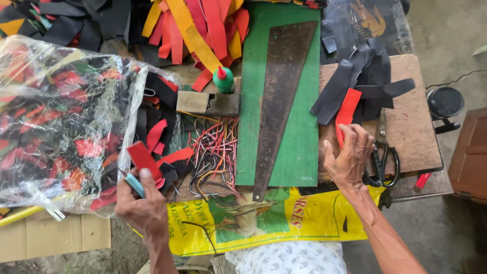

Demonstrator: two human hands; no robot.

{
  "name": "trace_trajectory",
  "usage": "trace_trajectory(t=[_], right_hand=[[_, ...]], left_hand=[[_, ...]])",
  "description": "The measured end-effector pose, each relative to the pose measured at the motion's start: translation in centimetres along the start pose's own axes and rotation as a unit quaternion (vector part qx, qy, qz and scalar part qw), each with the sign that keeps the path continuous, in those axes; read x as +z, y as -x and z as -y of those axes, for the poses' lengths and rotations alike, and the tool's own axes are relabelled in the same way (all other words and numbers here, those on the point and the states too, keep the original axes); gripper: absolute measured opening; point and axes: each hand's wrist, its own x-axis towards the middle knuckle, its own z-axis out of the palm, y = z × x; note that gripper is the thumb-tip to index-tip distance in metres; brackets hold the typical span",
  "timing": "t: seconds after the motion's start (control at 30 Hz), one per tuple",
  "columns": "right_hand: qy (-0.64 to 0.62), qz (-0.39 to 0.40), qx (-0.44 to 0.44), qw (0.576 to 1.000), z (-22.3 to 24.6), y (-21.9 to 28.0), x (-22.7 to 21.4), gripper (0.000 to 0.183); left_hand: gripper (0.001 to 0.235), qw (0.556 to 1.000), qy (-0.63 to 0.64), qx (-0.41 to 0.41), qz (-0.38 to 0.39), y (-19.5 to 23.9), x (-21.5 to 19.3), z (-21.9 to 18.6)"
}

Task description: The person uses a utility knife and a metal saw as a straightedge to cut red and black rubber strips into smaller pieces on a green cutting board. The person then uses scissors to trim the cut pieces and places them into a plastic bag.

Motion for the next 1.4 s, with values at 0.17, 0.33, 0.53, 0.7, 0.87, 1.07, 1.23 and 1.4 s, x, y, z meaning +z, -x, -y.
trace_trajectory(t=[0.17,0.33,0.53,0.7,0.87,1.07,1.23,1.4], right_hand=[[-0.05,0.041,0.053,0.997,-0.6,-1.1,-3.0,0.03],[-0.128,-0.001,-0.008,0.992,3.2,-5.8,-7.7,0.016],[-0.24,-0.029,-0.209,0.948,12.4,-19.3,-2.5,0.054],[-0.331,0.092,-0.095,0.934,13.9,-13.7,-0.2,0.042],[-0.525,0.349,0.222,0.744,10.7,-0.7,2.3,0.042],[-0.445,0.242,0.256,0.823,6.6,0.9,4.0,0.031],[-0.334,0.318,0.278,0.842,5.2,0.4,2.1,0.036],[-0.28,0.307,0.138,0.899,5.2,-0.2,1.1,0.036]], left_hand=[[0.022,0.89,0.258,-0.322,0.191,3.5,4.1,-2.8],[0.025,0.803,0.387,-0.383,0.243,7.1,9.6,-2.0],[0.022,0.801,0.401,-0.37,0.247,8.7,11.1,-2.4],[0.023,0.796,0.41,-0.361,0.26,7.1,11.0,-3.4],[0.028,0.795,0.402,-0.33,0.311,5.5,13.5,-6.3],[0.026,0.908,0.28,-0.123,0.286,6.1,12.9,-8.4],[0.023,0.929,0.045,-0.166,0.326,9.1,8.3,-5.3],[0.023,0.955,0.02,-0.055,0.292,13.7,7.0,-5.2]])
